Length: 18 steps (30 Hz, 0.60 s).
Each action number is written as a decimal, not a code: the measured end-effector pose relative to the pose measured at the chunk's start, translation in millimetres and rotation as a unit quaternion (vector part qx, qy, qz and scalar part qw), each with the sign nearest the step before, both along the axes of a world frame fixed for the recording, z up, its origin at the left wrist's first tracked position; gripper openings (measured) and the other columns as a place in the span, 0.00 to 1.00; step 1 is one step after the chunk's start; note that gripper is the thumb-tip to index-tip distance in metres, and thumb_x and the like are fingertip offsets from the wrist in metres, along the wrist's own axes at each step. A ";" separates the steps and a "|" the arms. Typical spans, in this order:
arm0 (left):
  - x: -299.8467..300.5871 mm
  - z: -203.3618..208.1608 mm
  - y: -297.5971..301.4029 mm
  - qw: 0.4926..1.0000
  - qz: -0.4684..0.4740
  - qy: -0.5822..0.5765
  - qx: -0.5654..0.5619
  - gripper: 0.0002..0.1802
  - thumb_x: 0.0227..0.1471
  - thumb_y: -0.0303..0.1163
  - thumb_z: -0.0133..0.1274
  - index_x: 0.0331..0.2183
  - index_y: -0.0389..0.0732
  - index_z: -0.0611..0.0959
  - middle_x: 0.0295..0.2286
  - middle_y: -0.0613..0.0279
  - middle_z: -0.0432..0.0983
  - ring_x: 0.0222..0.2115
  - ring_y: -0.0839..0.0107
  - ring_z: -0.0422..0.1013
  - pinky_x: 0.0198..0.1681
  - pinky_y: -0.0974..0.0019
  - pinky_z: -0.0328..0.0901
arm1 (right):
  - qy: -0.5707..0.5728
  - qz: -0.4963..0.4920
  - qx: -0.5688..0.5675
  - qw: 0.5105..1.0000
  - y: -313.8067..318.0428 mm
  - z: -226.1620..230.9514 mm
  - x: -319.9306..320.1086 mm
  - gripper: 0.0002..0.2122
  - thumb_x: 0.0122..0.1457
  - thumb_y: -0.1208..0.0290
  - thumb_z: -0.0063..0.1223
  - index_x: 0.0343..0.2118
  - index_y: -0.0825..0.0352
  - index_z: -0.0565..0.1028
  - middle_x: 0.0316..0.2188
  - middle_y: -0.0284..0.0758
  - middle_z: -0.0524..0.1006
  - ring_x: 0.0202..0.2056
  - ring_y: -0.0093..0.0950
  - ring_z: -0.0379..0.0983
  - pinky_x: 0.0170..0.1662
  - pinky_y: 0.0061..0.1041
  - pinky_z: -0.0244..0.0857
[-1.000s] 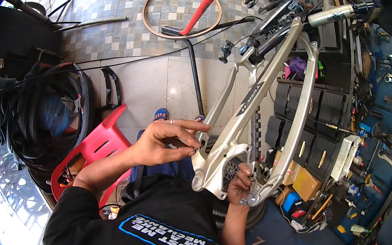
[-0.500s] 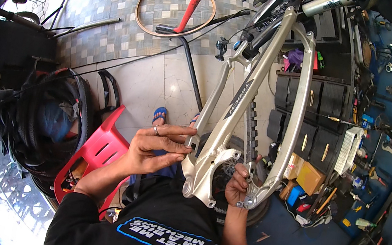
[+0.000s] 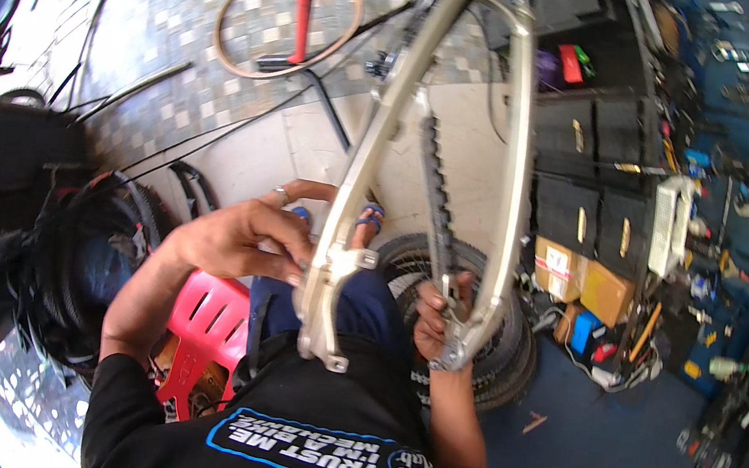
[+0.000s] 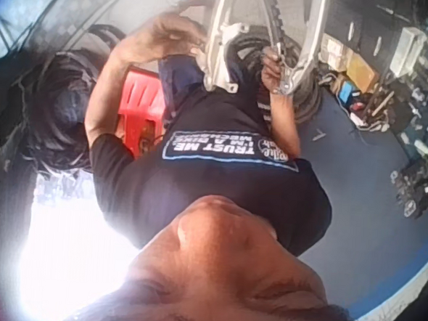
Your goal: The person assembles a bicycle fork by inserting small metal parts into the fork's dropouts and tightening them. They handle the fork, small metal parts, and a tool, working in a bicycle repair shop.
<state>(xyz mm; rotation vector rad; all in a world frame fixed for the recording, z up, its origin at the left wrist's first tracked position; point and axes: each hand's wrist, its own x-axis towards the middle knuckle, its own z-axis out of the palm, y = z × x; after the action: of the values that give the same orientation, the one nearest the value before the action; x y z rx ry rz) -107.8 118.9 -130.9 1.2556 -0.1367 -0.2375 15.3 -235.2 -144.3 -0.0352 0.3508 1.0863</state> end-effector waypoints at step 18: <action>35.9 20.2 16.6 0.980 -0.188 0.029 0.066 0.09 0.54 0.18 0.60 0.39 0.37 0.86 0.43 0.50 0.79 0.42 0.58 0.79 0.47 0.57 0.74 | -0.143 -0.007 -0.042 0.989 7.0 -4.9 -7.5 0.20 0.74 0.58 0.39 0.65 0.55 0.64 0.41 0.47 0.71 0.29 0.35 0.76 0.35 0.32 0.74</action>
<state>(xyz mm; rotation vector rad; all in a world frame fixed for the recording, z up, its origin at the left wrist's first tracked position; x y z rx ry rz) -71.9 135.6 -110.7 1.3469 -0.3131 -0.6171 7.8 -228.3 -149.2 -0.2598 0.1374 1.0352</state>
